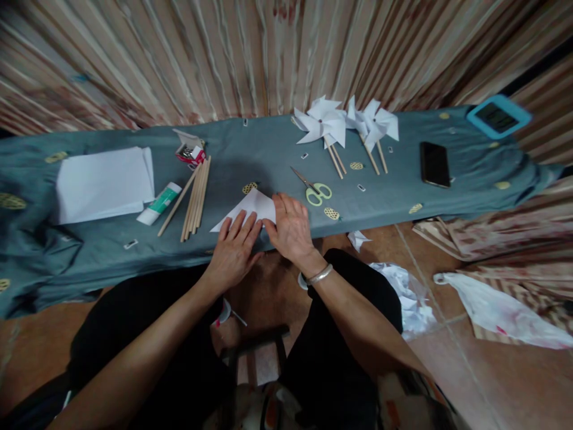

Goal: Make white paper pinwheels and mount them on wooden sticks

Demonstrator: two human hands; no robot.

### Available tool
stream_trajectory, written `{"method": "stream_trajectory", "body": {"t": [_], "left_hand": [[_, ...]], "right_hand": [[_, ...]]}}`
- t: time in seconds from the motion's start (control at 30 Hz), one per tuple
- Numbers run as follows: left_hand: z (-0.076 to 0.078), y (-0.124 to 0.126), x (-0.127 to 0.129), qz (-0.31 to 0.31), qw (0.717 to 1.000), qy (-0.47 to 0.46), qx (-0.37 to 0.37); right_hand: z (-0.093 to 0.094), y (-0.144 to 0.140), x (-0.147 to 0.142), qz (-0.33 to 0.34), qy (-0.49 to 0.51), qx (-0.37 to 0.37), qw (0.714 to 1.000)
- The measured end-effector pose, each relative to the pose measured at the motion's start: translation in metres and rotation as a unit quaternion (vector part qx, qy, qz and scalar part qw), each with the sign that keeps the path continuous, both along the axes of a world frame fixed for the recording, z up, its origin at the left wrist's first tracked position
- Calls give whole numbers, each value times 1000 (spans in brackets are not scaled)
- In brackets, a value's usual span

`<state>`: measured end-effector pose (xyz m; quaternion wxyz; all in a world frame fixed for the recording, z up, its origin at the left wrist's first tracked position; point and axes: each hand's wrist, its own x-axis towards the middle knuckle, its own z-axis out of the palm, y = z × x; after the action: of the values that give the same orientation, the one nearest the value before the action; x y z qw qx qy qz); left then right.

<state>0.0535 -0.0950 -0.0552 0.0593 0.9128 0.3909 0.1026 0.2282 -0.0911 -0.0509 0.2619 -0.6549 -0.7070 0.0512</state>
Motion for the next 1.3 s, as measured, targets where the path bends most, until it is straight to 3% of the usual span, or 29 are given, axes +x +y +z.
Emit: {"method": "stream_trajectory", "body": {"t": [0.17, 0.4, 0.67, 0.9, 1.13, 1.3], "left_hand": [[-1, 1, -2, -1, 1000, 2, 0], [1, -10, -37, 14, 1000, 2, 5], [-5, -27, -71, 48, 999, -21, 12], [-4, -22, -59, 53, 986, -148, 57], [-9, 2, -51, 68, 957, -280, 37], [-9, 7, -54, 100, 941, -324, 7]], "right_hand": [[-10, -7, 1, -26, -10, -15, 1000], [-18, -17, 45, -111, -31, -30, 993], [-16, -20, 46, -90, -13, -7, 996], [-9, -4, 34, -11, 68, -27, 997], [-6, 9, 26, -8, 164, -10, 986], [0, 12, 22, -17, 189, -34, 981]]}}
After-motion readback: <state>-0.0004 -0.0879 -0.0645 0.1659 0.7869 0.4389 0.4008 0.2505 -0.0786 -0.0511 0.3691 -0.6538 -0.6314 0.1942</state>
